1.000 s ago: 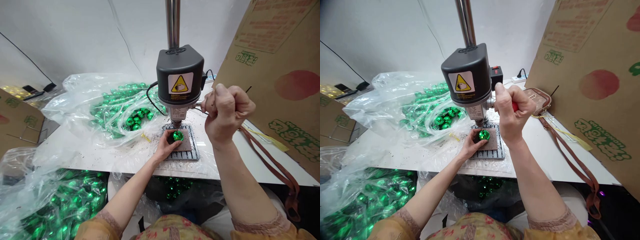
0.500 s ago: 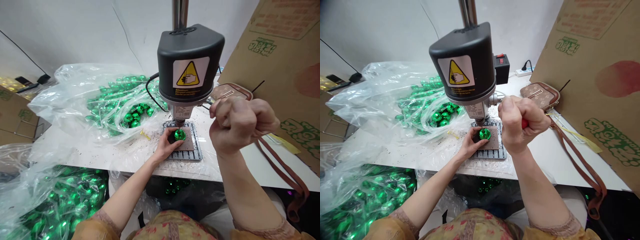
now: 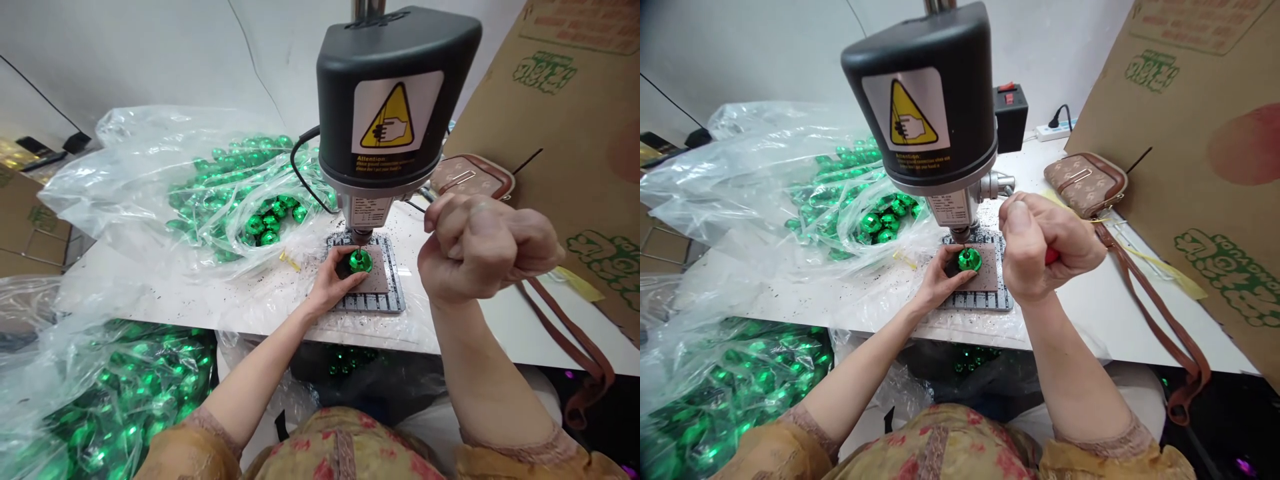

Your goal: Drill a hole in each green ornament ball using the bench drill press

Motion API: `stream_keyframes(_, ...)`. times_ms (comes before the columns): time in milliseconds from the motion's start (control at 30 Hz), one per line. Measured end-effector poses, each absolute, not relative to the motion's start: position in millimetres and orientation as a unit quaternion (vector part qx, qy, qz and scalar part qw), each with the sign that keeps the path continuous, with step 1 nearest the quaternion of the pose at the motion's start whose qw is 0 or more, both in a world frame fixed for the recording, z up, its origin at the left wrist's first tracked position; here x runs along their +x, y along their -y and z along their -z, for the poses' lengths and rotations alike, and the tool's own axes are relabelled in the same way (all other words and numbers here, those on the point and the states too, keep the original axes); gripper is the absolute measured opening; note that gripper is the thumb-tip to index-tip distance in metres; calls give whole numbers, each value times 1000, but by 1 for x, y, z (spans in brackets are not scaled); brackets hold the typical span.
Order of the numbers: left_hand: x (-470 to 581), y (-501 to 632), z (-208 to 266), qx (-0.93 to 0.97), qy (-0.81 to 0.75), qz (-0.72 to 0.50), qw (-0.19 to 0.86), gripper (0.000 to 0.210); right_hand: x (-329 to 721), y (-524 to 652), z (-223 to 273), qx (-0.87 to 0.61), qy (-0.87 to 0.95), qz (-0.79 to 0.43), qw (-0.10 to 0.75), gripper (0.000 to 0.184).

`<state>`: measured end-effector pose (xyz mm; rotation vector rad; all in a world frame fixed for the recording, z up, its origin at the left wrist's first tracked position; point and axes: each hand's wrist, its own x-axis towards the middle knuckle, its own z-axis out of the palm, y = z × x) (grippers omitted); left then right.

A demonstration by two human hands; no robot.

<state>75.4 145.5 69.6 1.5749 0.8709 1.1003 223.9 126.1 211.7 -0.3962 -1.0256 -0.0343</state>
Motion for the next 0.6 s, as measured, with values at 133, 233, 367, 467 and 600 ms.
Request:
stream_keyframes(133,75,-147,-67,653,-357,-450,495,53,223,-127,-211,-199,472,25,859,50)
stream_keyframes(233,74,-148,-66,653,-356,-446,497,54,224,-127,-208,-218,466,31,857,50)
stream_keyframes(367,73,-148,-66,657,-356,-444,494,54,226,-126,-205,-190,491,12,850,48)
stream_keyframes(467,73,-148,-67,658,-358,-444,491,54,228,-127,-203,-166,511,11,843,47)
stream_keyframes(600,73,-148,-66,667,-369,-442,473,54,232,-130,-199,-141,534,27,833,44)
